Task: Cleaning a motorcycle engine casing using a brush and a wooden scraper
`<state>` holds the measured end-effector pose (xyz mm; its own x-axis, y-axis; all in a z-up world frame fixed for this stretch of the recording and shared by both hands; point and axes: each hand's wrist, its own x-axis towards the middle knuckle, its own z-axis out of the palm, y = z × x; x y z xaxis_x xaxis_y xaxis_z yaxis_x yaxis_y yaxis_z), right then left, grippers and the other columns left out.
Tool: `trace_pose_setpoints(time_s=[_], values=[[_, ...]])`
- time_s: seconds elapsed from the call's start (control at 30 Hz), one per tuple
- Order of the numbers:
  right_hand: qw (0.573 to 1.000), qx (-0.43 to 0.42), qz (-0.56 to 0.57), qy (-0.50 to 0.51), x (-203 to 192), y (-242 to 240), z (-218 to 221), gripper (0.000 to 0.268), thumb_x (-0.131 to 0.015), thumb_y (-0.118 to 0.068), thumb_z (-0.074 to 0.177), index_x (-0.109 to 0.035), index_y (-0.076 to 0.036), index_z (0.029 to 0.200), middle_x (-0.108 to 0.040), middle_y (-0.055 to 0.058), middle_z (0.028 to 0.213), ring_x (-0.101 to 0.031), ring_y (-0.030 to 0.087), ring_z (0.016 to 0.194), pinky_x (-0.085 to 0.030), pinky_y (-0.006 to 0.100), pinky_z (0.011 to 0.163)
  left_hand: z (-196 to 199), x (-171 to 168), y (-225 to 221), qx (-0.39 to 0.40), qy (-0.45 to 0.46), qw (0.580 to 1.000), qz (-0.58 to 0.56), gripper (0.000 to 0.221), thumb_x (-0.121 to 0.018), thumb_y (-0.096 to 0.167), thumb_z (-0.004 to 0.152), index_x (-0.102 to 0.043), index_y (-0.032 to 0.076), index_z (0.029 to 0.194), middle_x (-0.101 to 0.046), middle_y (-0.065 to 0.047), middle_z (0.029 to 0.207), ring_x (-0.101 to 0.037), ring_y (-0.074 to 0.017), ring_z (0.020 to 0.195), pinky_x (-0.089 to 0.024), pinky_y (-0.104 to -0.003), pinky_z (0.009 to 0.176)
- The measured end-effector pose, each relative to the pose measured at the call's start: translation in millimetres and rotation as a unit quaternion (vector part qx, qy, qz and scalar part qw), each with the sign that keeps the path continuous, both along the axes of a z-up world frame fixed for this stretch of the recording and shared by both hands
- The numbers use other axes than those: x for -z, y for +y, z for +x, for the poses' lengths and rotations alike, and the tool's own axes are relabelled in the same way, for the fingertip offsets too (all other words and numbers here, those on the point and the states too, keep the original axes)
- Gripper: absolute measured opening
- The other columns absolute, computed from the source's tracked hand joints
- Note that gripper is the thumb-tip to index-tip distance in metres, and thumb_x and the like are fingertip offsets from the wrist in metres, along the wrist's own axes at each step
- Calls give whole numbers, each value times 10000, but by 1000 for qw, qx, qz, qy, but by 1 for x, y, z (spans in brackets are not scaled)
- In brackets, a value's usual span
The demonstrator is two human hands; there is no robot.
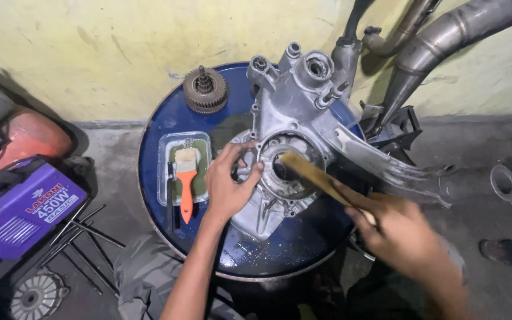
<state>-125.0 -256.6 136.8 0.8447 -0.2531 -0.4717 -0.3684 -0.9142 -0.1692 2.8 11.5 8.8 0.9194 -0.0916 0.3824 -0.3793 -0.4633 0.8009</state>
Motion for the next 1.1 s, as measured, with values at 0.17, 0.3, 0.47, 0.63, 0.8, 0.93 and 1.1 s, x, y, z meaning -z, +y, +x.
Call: trace_pose_setpoints(time_s=[0.17, 0.3, 0.47, 0.63, 0.8, 0.93, 1.1], values=[[938, -134, 115, -297, 82, 42, -1, 444, -684, -242, 1048, -598, -179, 1478, -762, 69, 756, -711, 198, 579, -631, 340, 575, 2, 8, 0, -6, -30, 1000, 4, 439, -626, 539, 1004, -777, 239, 1287, -751, 97, 1157, -671, -85, 804, -505, -304, 684], [991, -41, 57, -116, 43, 107, 16, 855, -494, -284, 1173, 33, -463, 1822, -576, 34, 612, -621, 215, 504, -588, 323, 476, 1, 6, -3, -11, -34, 999, 8, 514, -578, 602, 1016, -770, 234, 1318, -758, 80, 1136, -666, -103, 818, -505, -325, 729], [976, -106, -25, -188, 67, 106, -27, 336, -524, -372, 1132, -536, -139, 1373, -714, 144, 702, -736, 357, 515, -596, 493, 465, -1, -1, -1, -1, -23, 1000, 6, 450, -610, 550, 1013, -764, 258, 1319, -754, 102, 1184, -689, -98, 810, -519, -321, 736], [961, -161, 33, -225, 44, 54, -22, 732, -629, -301, 1037, -424, -300, 1740, -788, 179, 739, -744, 409, 562, -580, 581, 608, -1, 1, 1, 0, -24, 1000, 7, 429, -620, 541, 1013, -763, 267, 1310, -748, 115, 1149, -688, -86, 809, -525, -313, 717], [931, -260, 150, -206, 69, 3, -37, 827, -684, -212, 1024, -315, -341, 1753, -783, 99, 851, -792, 301, 637, -578, 420, 603, 1, -1, 0, 9, -40, 999, 0, 423, -638, 503, 1001, -771, 224, 1291, -748, 85, 1130, -653, -89, 803, -495, -300, 662], [947, -214, 126, -202, 36, -22, -40, 754, -741, -294, 956, -504, -463, 1651, -901, 39, 1079, -912, 241, 783, -686, 373, 735, 1, 3, 1, 16, -51, 999, 1, 451, -607, 547, 1031, -761, 226, 1307, -759, 73, 1173, -646, -92, 790, -483, -295, 651], [958, -196, -35, -205, 53, -62, -29, 628, -650, -362, 993, -517, -384, 1607, -830, 69, 836, -769, 335, 473, -544, 559, 458, 4, 3, 1, 19, -66, 998, -7, 431, -635, 494, 1027, -775, 194, 1303, -750, 57, 1129, -633, -93, 783, -451, -283, 600]])
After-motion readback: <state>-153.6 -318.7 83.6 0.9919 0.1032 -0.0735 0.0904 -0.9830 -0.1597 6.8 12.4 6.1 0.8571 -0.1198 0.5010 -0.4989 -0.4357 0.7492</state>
